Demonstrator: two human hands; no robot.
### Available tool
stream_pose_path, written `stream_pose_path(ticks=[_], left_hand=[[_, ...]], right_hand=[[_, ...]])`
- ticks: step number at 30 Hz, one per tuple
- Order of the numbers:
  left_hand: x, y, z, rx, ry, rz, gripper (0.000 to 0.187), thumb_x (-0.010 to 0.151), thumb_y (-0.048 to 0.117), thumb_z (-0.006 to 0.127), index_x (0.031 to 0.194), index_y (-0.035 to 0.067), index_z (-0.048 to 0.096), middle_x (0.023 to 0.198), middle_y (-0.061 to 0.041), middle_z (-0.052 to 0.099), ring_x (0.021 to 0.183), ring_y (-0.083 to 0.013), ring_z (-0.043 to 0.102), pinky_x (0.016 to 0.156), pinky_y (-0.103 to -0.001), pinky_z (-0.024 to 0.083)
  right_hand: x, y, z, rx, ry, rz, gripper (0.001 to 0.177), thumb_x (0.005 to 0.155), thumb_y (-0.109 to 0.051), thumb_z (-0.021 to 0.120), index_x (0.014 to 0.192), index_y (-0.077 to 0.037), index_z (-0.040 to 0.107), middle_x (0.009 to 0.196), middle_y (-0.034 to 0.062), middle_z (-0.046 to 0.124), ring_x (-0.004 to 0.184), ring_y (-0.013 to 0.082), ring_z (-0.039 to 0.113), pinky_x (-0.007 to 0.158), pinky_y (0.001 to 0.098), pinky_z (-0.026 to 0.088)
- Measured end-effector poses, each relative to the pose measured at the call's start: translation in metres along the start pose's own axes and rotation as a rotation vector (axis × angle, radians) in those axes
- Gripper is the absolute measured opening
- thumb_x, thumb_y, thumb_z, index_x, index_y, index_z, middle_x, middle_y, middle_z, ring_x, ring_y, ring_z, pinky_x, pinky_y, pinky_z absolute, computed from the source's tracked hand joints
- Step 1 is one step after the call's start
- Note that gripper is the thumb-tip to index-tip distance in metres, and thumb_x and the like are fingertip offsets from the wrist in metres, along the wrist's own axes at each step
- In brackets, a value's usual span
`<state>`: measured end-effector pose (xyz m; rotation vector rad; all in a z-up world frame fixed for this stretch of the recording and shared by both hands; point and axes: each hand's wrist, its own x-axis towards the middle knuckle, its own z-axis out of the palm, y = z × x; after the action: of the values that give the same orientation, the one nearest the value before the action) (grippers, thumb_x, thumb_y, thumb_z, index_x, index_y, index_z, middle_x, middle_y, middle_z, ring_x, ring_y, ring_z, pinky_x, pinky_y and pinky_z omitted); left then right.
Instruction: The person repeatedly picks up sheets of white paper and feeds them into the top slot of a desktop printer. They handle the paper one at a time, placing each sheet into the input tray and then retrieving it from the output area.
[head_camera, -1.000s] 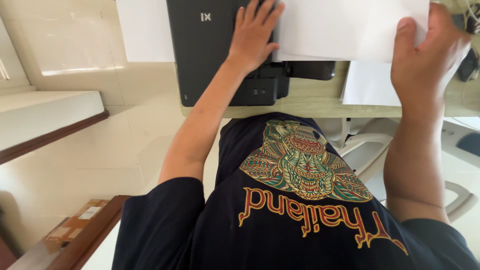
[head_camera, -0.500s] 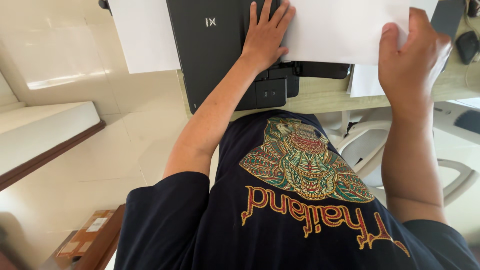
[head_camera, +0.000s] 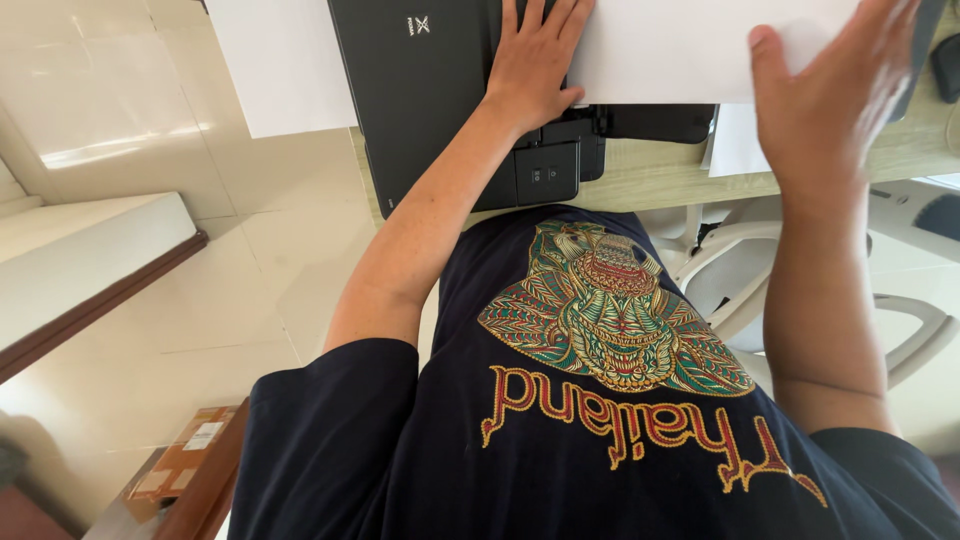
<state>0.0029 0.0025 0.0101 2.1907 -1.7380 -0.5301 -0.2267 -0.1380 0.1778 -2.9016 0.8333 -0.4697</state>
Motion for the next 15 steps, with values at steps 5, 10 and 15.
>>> stream_pose_path(ticks=[5,10,15], left_hand=[[0.000,-0.002,0.005,0.009,0.032,0.018,0.110,0.080,0.046,0.086,0.161,0.007,0.023,0.164,-0.012,0.029,0.152,-0.0409,0.017,0.123,-0.068,0.005],[-0.001,-0.003,0.003,0.011,-0.005,0.013,0.111,0.081,0.047,0.086,0.162,0.007,0.022,0.166,-0.012,0.026,0.154,-0.0411,0.012,0.124,-0.068,0.002],[-0.003,-0.002,0.000,0.013,-0.003,0.009,0.110,0.080,0.048,0.086,0.161,0.007,0.024,0.167,-0.013,0.023,0.154,-0.0409,0.010,0.123,-0.069,0.003]], right_hand=[[0.005,-0.010,0.008,0.201,-0.181,0.267,0.065,0.103,-0.022,0.075,0.148,0.004,0.037,0.135,0.0310,0.049,0.124,0.0485,0.053,0.108,0.0568,0.042],[0.010,-0.013,0.018,0.148,-0.165,0.135,0.069,0.108,-0.026,0.073,0.150,0.005,0.029,0.146,0.0305,0.045,0.132,0.0508,0.047,0.111,0.0569,0.040],[0.006,-0.010,0.027,0.189,-0.115,0.117,0.072,0.108,-0.029,0.067,0.155,0.005,0.024,0.149,0.0302,0.041,0.136,0.0493,0.045,0.115,0.0548,0.039]])
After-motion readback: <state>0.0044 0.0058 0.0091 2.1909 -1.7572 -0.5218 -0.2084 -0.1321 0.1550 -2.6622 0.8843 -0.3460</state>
